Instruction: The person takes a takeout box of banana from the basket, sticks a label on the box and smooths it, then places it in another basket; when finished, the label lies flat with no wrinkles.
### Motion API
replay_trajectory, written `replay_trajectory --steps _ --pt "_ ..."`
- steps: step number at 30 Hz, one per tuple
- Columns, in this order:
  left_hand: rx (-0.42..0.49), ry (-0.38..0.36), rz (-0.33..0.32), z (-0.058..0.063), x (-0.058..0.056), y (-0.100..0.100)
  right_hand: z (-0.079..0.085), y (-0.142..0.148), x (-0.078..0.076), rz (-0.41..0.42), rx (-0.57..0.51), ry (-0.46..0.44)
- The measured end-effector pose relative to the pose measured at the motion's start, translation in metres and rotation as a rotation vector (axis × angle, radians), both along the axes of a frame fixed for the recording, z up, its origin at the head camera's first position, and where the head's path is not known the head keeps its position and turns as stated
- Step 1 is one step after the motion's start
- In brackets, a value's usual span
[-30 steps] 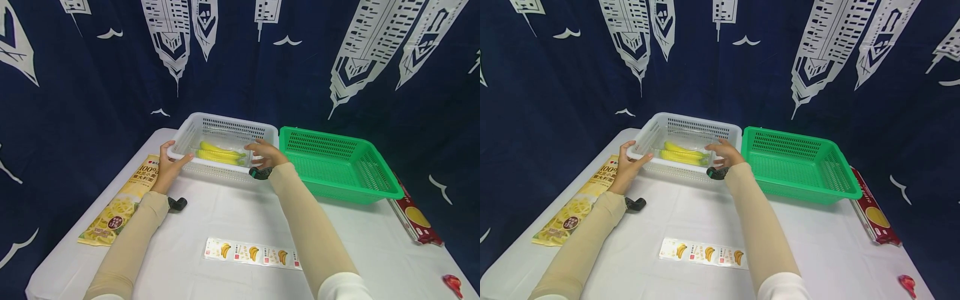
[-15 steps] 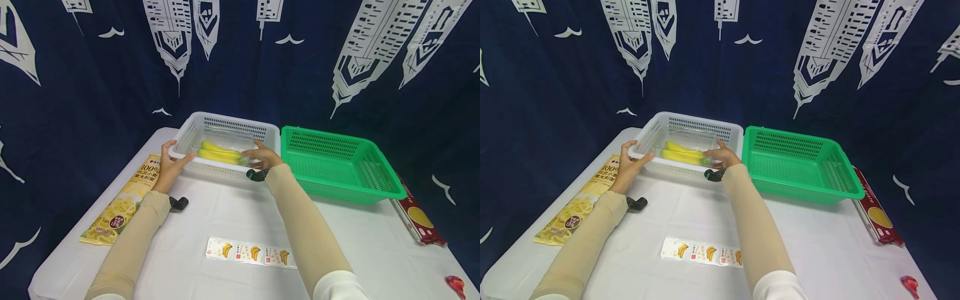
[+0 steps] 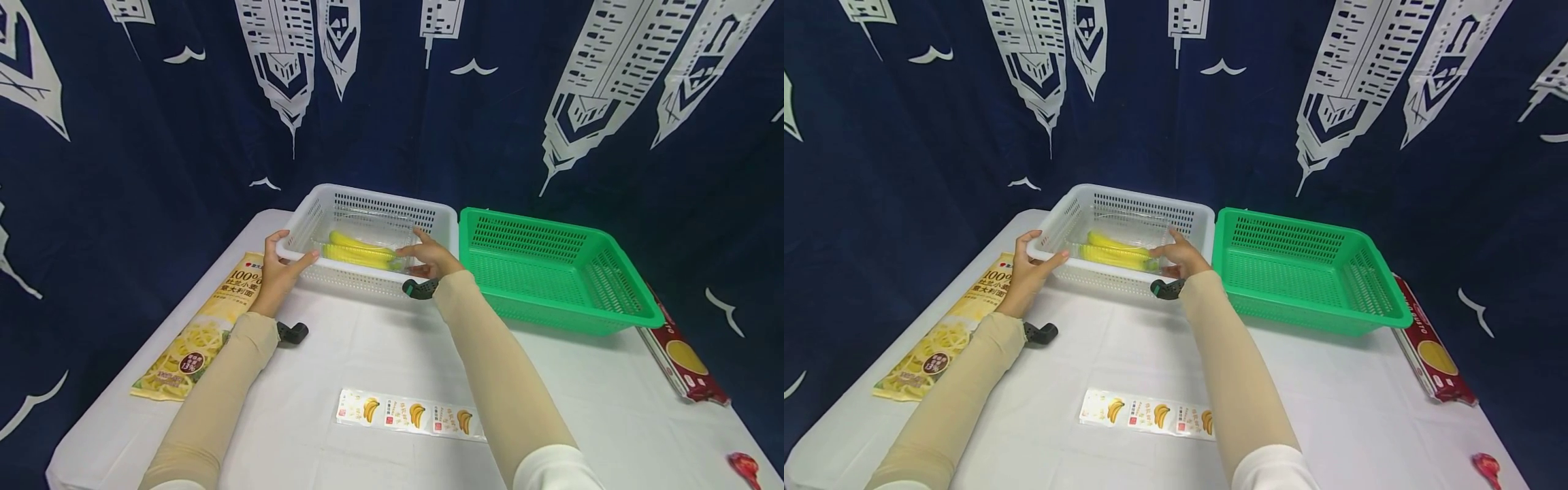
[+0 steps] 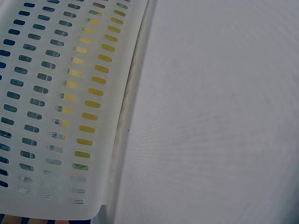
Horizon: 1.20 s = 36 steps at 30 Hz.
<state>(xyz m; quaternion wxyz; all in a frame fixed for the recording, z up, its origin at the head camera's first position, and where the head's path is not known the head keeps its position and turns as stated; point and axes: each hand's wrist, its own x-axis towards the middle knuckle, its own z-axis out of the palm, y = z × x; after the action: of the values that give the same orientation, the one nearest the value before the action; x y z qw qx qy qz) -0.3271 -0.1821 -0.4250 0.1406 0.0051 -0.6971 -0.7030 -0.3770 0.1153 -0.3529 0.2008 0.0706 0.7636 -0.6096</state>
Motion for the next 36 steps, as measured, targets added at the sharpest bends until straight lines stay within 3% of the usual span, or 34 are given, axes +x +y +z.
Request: replay_trajectory --steps 5,16,25,32,36 --pt "-0.028 -0.005 0.015 0.000 0.001 0.000 0.000 0.001 0.001 0.015 -0.011 0.034" --pt "0.006 0.027 0.002 -0.003 -0.001 -0.001 0.006 0.004 0.006 0.046 -0.036 0.082" --pt "0.004 0.014 0.000 -0.001 0.000 0.001 0.028 0.009 0.017 0.070 -0.036 0.151" --pt "-0.058 -0.021 0.035 0.000 0.001 -0.001 0.045 0.016 0.025 0.065 0.008 0.213" --pt "-0.040 -0.012 0.023 0.000 0.002 -0.002 0.052 0.023 0.029 0.066 -0.001 0.226"
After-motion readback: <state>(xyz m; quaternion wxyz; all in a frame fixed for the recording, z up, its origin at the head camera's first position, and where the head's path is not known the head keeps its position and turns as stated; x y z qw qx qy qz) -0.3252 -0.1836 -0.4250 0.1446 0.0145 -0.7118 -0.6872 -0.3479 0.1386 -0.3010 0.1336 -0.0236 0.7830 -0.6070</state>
